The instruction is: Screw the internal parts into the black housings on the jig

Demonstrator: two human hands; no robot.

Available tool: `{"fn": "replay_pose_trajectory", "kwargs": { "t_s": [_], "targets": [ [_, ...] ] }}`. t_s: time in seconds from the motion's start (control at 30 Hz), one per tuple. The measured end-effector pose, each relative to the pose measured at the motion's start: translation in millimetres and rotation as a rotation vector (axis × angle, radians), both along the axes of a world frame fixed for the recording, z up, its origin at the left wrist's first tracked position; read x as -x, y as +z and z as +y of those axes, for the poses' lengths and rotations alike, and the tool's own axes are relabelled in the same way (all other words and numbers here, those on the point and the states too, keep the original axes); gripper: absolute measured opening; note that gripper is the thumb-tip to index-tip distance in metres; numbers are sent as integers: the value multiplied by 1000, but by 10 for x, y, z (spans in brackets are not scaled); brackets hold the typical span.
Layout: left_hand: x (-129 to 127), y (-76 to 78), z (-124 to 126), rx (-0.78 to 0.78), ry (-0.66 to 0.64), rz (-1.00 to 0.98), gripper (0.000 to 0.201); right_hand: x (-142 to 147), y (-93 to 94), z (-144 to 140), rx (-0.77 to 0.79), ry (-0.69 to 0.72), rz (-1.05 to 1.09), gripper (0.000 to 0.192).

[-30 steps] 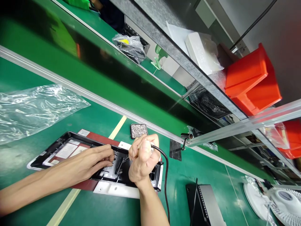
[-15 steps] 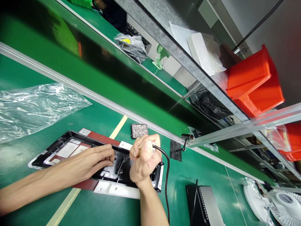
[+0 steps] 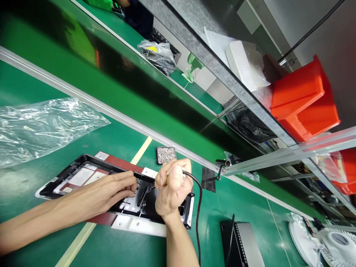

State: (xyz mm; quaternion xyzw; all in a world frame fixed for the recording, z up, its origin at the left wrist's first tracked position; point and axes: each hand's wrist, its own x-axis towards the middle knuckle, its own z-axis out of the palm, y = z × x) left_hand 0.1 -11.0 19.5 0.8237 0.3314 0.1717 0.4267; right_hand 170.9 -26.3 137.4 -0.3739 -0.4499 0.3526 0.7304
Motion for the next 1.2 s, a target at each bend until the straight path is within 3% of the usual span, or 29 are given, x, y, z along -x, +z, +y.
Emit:
{"fn": "replay_pose_trajectory", "kwargs": {
  "t_s": [1.2],
  "targets": [
    [-6,6,-25,7,27,-10,31,-33,38,-4,21,19,-24,39]
  ]
}}
